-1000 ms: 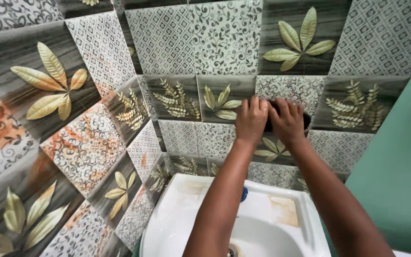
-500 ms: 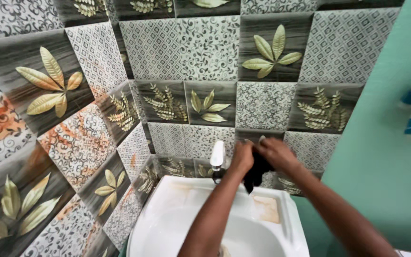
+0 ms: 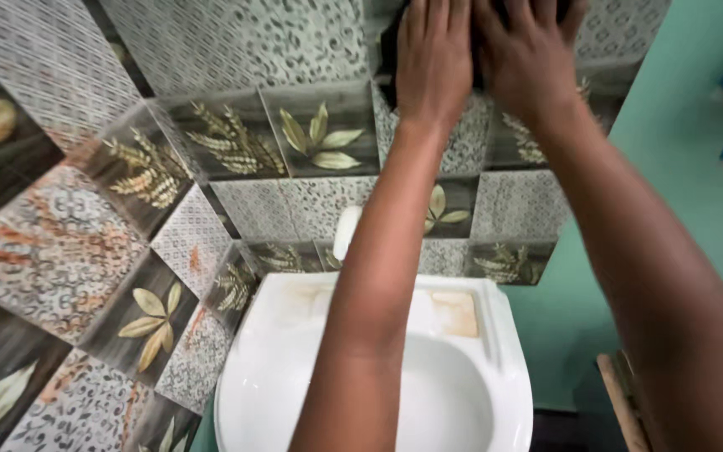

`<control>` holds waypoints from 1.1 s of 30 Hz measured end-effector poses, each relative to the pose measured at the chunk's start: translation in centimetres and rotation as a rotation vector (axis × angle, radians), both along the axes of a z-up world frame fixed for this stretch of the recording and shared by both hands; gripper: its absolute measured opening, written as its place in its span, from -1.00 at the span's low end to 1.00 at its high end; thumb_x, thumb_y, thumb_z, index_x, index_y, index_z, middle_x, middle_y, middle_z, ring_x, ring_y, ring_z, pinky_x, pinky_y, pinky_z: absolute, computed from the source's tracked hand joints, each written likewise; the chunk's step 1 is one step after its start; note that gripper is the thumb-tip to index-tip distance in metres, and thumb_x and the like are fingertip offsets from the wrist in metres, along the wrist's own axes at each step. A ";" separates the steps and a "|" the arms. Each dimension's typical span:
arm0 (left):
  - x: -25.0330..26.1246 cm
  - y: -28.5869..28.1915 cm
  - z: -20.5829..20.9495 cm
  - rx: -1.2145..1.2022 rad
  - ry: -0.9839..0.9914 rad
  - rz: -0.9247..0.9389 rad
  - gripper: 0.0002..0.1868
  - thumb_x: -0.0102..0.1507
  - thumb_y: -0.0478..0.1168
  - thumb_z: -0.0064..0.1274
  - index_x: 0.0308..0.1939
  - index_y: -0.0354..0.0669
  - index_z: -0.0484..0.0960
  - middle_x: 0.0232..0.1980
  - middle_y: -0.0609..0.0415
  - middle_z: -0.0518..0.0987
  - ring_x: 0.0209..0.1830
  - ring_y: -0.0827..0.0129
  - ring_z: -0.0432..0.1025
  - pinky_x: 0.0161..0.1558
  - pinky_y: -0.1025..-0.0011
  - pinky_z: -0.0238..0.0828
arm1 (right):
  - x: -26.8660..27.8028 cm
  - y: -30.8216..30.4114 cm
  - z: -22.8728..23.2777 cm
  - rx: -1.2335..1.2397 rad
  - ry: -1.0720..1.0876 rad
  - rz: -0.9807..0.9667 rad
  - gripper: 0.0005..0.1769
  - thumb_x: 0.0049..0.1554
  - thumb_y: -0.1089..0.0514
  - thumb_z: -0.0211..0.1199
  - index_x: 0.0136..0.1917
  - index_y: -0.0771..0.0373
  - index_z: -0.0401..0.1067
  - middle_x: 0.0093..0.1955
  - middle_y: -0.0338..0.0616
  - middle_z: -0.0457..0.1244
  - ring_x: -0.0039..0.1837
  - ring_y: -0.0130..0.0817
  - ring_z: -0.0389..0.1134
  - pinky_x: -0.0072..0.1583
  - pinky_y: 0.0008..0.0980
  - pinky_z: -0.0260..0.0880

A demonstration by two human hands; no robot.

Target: The person scrubs a white bathroom sink with a blue brush and rinses it under running water. They then wet a dark cloth and wipe the patterned tiles on the wall above the sink, repeatedly rinsing and wringing the cloth.

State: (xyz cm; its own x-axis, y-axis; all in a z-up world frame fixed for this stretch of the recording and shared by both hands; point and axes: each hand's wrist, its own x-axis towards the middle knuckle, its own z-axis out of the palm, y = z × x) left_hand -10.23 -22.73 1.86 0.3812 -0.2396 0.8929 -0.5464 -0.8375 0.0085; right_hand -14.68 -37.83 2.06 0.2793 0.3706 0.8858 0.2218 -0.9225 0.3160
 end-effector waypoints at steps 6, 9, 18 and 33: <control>-1.0 -0.7 -16.6 -0.070 -0.090 -0.086 -0.31 0.52 -0.22 -0.21 0.69 0.17 -0.09 0.75 0.20 -0.14 0.77 0.16 -0.14 0.67 -0.05 -0.08 | -0.3 -2.6 -16.5 -0.147 -0.037 -0.356 -0.38 0.40 -0.17 0.10 0.68 -0.12 0.32 0.78 -0.05 -0.18 0.77 0.16 -0.39 0.62 0.44 -0.58; -2.3 -1.5 -21.9 -0.031 -0.028 -0.094 -0.32 0.51 -0.21 -0.20 0.69 0.13 -0.06 0.74 0.18 -0.09 0.75 0.17 -0.11 0.66 -0.05 -0.12 | -1.1 -3.6 -22.4 -0.057 0.135 -0.280 -0.40 0.39 -0.20 0.18 0.63 -0.11 0.34 0.76 -0.01 -0.10 0.76 0.25 -0.29 0.58 0.49 -0.48; -4.0 -3.0 -29.2 0.105 0.025 0.031 -0.30 0.45 -0.21 -0.10 0.67 0.18 0.06 0.72 0.18 0.01 0.70 0.03 0.00 0.62 0.01 0.04 | -0.7 -5.8 -33.2 0.049 0.224 -0.285 -0.36 0.29 -0.19 0.23 0.60 -0.10 0.37 0.71 0.01 0.00 0.70 0.28 -0.12 0.53 0.47 -0.18; -12.0 -0.1 -45.9 0.304 0.825 -0.135 -0.24 0.24 -0.38 0.05 0.51 0.30 0.34 0.22 -0.14 0.50 0.17 -0.13 0.40 0.12 0.10 0.46 | -11.4 -4.4 -43.7 0.203 0.879 0.003 -0.30 0.06 0.32 0.16 0.45 -0.09 0.38 0.57 0.09 0.07 0.52 0.13 0.13 0.29 -0.09 0.38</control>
